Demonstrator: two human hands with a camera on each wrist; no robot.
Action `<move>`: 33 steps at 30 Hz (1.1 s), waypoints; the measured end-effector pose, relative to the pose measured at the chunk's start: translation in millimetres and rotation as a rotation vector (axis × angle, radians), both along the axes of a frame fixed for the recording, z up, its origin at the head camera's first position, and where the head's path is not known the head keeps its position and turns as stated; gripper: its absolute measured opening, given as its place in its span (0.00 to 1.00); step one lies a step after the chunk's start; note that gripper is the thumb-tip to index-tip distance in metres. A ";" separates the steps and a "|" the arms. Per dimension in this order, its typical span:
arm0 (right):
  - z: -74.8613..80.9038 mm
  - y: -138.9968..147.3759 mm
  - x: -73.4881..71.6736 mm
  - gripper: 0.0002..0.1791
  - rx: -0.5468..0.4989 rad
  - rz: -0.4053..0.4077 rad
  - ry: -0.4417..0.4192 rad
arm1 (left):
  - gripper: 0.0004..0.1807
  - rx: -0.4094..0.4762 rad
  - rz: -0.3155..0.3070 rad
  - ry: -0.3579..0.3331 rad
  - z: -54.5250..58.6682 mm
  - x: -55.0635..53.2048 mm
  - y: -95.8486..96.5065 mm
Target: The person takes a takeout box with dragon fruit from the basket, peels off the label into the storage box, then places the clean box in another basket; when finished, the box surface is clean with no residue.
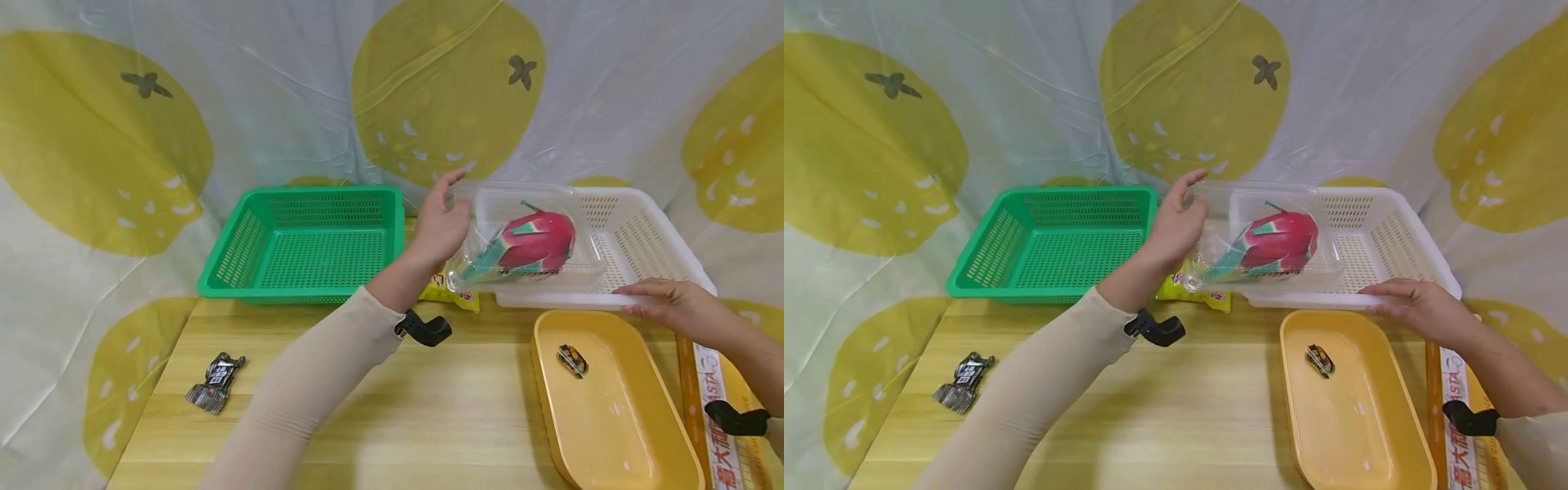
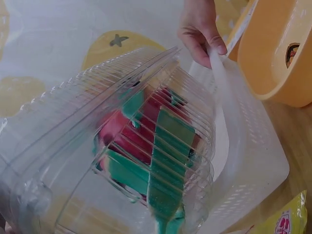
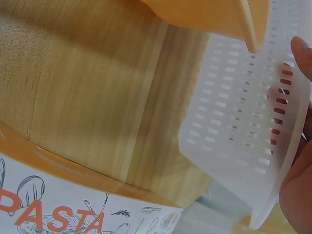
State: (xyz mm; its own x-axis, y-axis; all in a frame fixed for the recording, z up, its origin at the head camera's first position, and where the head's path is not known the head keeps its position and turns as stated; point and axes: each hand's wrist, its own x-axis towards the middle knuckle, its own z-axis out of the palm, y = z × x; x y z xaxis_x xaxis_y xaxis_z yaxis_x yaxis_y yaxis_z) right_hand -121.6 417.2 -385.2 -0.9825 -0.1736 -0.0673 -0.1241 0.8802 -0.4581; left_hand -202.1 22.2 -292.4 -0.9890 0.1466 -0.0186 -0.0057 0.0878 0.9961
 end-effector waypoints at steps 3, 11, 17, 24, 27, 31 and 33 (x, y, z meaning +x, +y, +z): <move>-1.0 -0.3 1.3 0.17 -0.021 0.012 0.023 | 0.26 -0.048 0.012 0.014 -3.2 -6.9 19.4; -2.0 -2.6 2.2 0.16 -0.038 0.035 0.034 | 0.24 -0.233 0.092 0.008 -14.2 -14.8 64.9; 2.2 -2.6 4.1 0.16 -0.020 0.014 0.010 | 0.24 -0.245 0.121 -0.020 -15.7 -20.4 78.9; 0.2 -1.3 3.5 0.16 -0.038 0.007 0.022 | 0.23 -0.289 0.144 -0.050 -19.0 -27.3 94.6; -1.1 -1.2 3.7 0.16 -0.039 0.003 0.030 | 0.22 -0.295 0.138 -0.070 -23.3 -28.3 104.0; -1.8 -1.3 5.3 0.15 -0.064 0.009 0.045 | 0.22 -0.307 0.123 -0.061 -31.5 -27.3 116.5; -1.6 -0.9 5.8 0.15 -0.052 0.006 0.045 | 0.22 -0.331 0.117 -0.045 -35.9 -26.1 123.1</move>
State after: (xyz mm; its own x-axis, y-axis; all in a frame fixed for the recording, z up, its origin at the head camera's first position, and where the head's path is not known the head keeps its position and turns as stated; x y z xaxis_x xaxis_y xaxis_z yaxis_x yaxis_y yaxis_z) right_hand -115.7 416.2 -386.8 -0.9834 -0.1812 -0.0135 -0.1506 0.8545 -0.4971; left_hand -228.3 145.3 -328.3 -0.9958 0.0113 -0.0905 -0.0783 0.4018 0.9124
